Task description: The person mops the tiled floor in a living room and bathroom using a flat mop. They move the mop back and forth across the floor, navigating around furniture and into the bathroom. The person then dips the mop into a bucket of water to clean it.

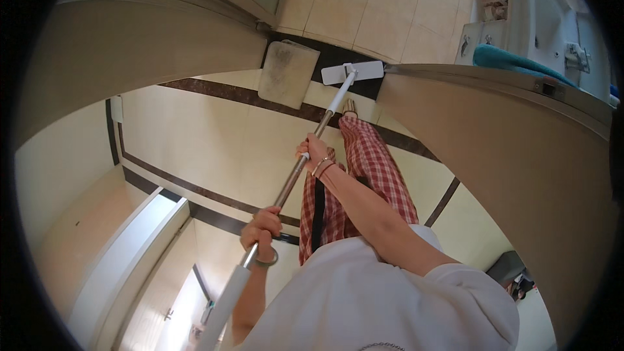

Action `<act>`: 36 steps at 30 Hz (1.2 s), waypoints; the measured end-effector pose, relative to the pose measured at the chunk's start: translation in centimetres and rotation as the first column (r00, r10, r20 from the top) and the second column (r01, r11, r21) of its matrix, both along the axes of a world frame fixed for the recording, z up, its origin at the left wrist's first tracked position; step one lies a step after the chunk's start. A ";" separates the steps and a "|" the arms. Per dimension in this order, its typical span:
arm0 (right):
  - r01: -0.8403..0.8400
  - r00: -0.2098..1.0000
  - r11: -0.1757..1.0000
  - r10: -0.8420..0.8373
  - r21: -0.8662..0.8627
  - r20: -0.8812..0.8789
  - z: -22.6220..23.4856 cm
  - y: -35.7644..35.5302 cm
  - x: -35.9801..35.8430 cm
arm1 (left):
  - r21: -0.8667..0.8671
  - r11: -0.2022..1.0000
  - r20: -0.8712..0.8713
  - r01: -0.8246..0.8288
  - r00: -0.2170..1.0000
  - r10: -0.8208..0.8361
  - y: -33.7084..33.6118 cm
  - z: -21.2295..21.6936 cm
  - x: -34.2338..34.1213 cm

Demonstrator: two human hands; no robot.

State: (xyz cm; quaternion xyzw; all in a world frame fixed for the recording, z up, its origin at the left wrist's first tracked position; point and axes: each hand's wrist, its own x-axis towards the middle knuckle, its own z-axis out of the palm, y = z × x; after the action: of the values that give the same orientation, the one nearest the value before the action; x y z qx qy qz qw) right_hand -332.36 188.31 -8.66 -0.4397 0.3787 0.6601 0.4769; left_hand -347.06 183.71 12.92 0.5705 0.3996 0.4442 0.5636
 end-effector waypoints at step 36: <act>0.186 0.967 0.971 -0.208 0.149 0.150 -7.0 9.6 4.4 | 0.158 0.889 0.003 0.430 0.900 -0.436 10.7 -8.1 -0.9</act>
State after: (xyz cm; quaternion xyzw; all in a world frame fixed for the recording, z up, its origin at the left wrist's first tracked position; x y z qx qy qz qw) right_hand -327.95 197.94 -15.68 -0.4199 0.3346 0.5948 0.5983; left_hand -347.98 194.41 4.82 0.6780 0.2161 0.3475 0.6106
